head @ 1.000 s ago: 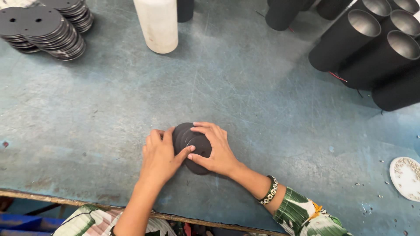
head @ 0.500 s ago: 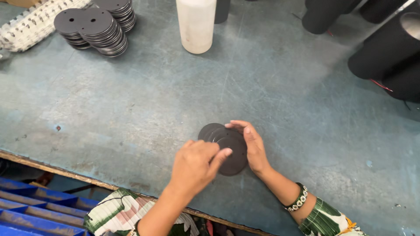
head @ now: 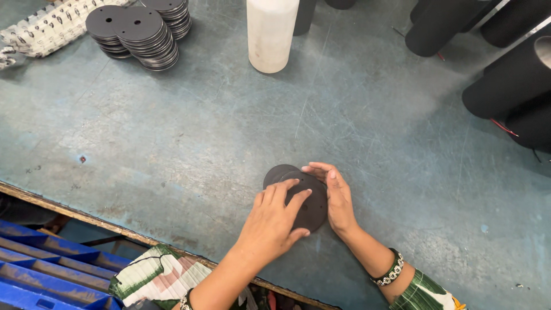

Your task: The person assembles cylindrical electronic components by inserting wires into a black cylinder and securing a circular base. They then stack multiple circular discs on the table, aligning them carefully before picking up another cylinder to continue the assembly process.

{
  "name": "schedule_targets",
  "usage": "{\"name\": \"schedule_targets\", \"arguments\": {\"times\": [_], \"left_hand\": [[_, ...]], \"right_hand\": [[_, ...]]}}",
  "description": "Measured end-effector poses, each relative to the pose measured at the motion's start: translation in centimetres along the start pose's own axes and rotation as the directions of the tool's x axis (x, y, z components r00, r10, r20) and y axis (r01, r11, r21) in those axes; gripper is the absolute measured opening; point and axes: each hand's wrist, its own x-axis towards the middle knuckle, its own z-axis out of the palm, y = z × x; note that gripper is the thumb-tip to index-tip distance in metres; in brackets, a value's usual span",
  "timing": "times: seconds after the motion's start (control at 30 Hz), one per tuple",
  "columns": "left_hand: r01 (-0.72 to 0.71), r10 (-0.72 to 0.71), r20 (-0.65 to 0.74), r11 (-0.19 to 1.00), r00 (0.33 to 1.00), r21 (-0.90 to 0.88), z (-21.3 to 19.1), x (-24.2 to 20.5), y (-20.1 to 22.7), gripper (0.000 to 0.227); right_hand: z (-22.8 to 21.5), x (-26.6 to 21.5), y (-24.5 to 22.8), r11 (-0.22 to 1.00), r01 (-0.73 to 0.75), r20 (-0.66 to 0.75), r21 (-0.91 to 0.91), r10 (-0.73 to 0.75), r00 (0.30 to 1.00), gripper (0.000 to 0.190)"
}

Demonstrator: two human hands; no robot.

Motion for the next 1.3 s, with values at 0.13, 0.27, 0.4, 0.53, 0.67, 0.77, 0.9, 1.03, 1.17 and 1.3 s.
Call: {"name": "schedule_targets", "arguments": {"times": [0.13, 0.27, 0.4, 0.53, 0.67, 0.77, 0.9, 1.03, 1.17, 1.3], "left_hand": [[-0.01, 0.01, 0.0, 0.998, 1.0, 0.066, 1.3, 0.0, -0.2, 0.081], [-0.023, 0.021, 0.016, 0.992, 1.0, 0.126, 2.2, 0.0, -0.3, 0.08], [-0.042, 0.04, 0.016, 0.985, 0.999, 0.166, 2.1, 0.1, -0.1, 0.089], [-0.026, 0.021, 0.033, 0.983, 0.999, 0.183, 1.9, 0.5, 0.2, 0.086], [0.045, -0.051, 0.027, 0.982, 0.998, 0.182, 1.4, 0.6, 0.1, 0.086], [0.105, -0.105, -0.01, 0.974, 0.994, 0.198, 0.5, 0.7, -0.4, 0.086], [0.169, -0.162, -0.055, 0.97, 0.985, 0.177, -0.3, 0.8, -0.7, 0.08], [0.057, -0.05, -0.067, 0.991, 0.997, 0.119, 0.2, 0.5, -0.4, 0.083], [0.041, -0.037, -0.03, 0.99, 0.999, 0.137, 0.9, 0.2, -0.5, 0.083], [0.032, -0.025, -0.055, 0.992, 0.998, 0.126, 0.9, -0.1, -0.7, 0.084]], "right_hand": [[0.0, 0.1, 0.5, 1.0, 0.018, 0.005, -0.002, -0.018, 1.0, 0.054], [-0.2, 0.0, 0.6, 0.999, 0.037, 0.018, -0.029, -0.037, 0.999, 0.054], [-0.1, 0.0, 0.6, 0.999, 0.033, 0.013, -0.019, -0.032, 0.999, 0.054], [0.2, -0.1, 0.4, 1.0, 0.016, 0.012, 0.006, -0.016, 1.0, 0.054], [0.2, 0.0, 0.3, 1.0, 0.018, 0.02, 0.016, -0.018, 1.0, 0.054], [0.2, 0.0, 0.1, 1.0, 0.007, 0.024, 0.019, -0.007, 1.0, 0.055], [0.3, 0.0, 0.1, 1.0, 0.012, 0.026, 0.021, -0.013, 1.0, 0.056], [-0.2, 0.0, 0.2, 1.0, 0.026, 0.01, -0.002, -0.026, 1.0, 0.054], [0.0, 0.1, 0.6, 0.999, 0.031, 0.025, 0.034, -0.032, 0.999, 0.051], [-0.1, 0.0, 0.6, 0.998, 0.058, 0.023, -0.019, -0.058, 0.998, 0.053]]}}
